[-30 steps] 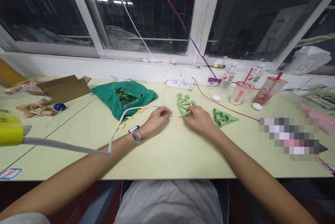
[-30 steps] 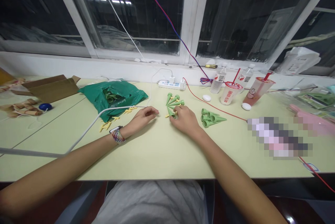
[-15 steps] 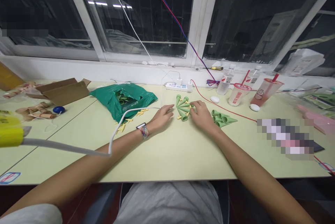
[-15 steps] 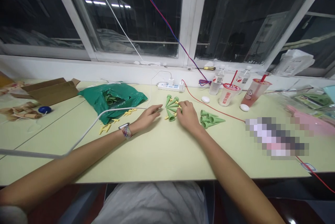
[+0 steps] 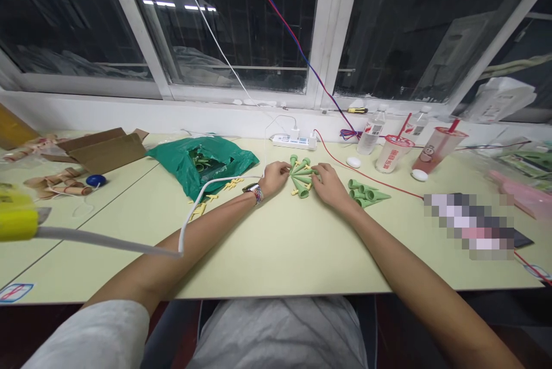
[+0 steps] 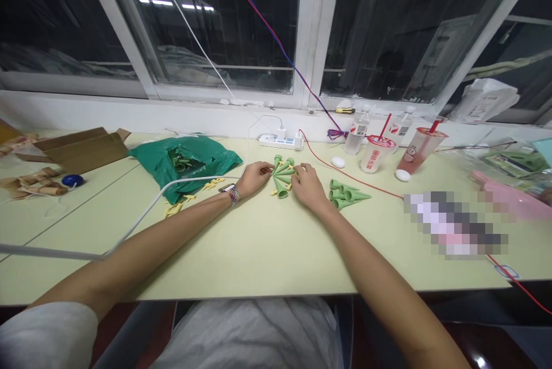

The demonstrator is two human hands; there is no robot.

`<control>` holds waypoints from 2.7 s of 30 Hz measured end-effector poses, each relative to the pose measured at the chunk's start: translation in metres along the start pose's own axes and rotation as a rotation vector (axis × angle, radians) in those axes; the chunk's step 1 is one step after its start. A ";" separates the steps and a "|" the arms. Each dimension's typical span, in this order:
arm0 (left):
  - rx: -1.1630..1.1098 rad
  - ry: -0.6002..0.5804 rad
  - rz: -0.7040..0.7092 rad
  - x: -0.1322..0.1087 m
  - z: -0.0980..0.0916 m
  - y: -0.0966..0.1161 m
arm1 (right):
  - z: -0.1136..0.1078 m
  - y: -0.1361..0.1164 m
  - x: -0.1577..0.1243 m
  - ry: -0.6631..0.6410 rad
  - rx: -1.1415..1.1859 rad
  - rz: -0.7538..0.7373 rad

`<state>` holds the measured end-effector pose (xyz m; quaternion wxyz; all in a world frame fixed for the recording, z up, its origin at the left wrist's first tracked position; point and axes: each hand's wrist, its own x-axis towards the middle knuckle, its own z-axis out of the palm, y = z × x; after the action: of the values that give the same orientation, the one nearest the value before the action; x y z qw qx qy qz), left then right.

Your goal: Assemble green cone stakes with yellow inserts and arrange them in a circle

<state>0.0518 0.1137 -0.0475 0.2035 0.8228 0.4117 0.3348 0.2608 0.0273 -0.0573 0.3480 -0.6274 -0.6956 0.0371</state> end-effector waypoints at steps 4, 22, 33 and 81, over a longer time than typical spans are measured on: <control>0.022 0.004 0.003 0.001 0.000 0.000 | 0.001 0.001 0.001 -0.019 -0.009 0.011; 0.033 0.013 0.015 0.003 0.001 -0.003 | -0.010 -0.013 -0.003 0.029 -0.031 0.056; 0.018 -0.030 0.134 -0.030 -0.013 0.000 | -0.129 0.028 -0.038 0.057 -0.158 0.088; 0.078 -0.156 0.468 -0.085 -0.072 0.047 | -0.108 0.041 -0.093 0.301 0.510 0.225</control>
<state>-0.0116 0.0215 -0.0018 0.1196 0.9263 0.2054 0.2922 0.3499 -0.0896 -0.0367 0.5870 -0.5912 -0.5309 0.1553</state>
